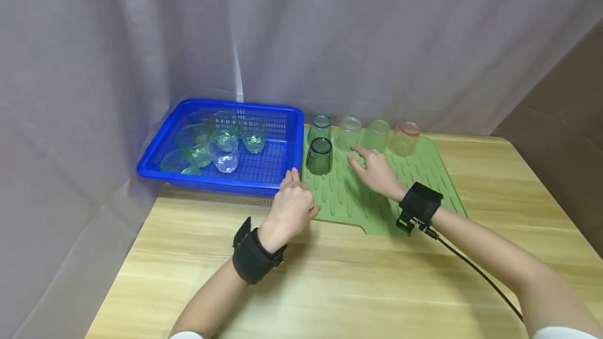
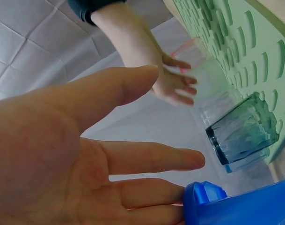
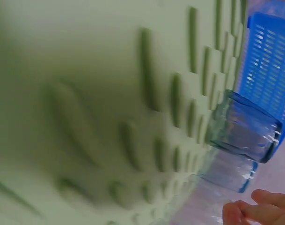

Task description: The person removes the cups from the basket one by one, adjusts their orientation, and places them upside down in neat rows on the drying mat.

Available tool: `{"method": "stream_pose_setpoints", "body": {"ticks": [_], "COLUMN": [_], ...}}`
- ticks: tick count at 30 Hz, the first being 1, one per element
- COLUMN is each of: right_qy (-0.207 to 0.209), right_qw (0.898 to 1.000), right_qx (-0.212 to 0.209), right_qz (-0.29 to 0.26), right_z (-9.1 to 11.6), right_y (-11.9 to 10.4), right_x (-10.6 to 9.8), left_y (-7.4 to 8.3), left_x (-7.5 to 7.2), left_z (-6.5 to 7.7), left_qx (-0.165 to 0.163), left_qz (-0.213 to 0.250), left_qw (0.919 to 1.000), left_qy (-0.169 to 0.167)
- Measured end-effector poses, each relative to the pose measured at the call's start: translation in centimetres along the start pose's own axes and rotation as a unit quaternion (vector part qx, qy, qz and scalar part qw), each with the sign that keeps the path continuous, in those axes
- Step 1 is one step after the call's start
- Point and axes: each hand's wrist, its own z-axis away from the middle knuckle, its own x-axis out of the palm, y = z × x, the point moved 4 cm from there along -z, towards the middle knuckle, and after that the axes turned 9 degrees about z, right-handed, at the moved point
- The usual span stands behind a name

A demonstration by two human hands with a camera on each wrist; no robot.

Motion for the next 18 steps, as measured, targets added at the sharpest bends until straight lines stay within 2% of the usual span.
{"method": "stream_pose_setpoints", "body": {"ticks": [5,10,14,18], "right_qy": [-0.014,-0.057,-0.095,-0.112], "right_qw": [1.000,0.998,0.994,0.992], "right_qx": [0.003,0.001,0.003,0.008], "right_qz": [0.006,0.023,0.045,0.049], "right_z": [1.8,3.8,5.8,7.7], "right_y": [0.6,1.1,1.7,2.3], "right_x": [0.3,0.6,0.7,0.4], "left_y": [0.0,-0.1,-0.3,-0.5], "left_x": [0.0,0.1,0.0,-0.5], "left_z": [0.2,0.5,0.6,0.6], "left_qx": [0.005,0.007,0.011,0.015], "left_qz": [0.000,0.018,0.046,0.080], "left_qw": [1.0000,0.9998,0.9988,0.9965], "left_qy": [0.006,0.009,0.010,0.017]}}
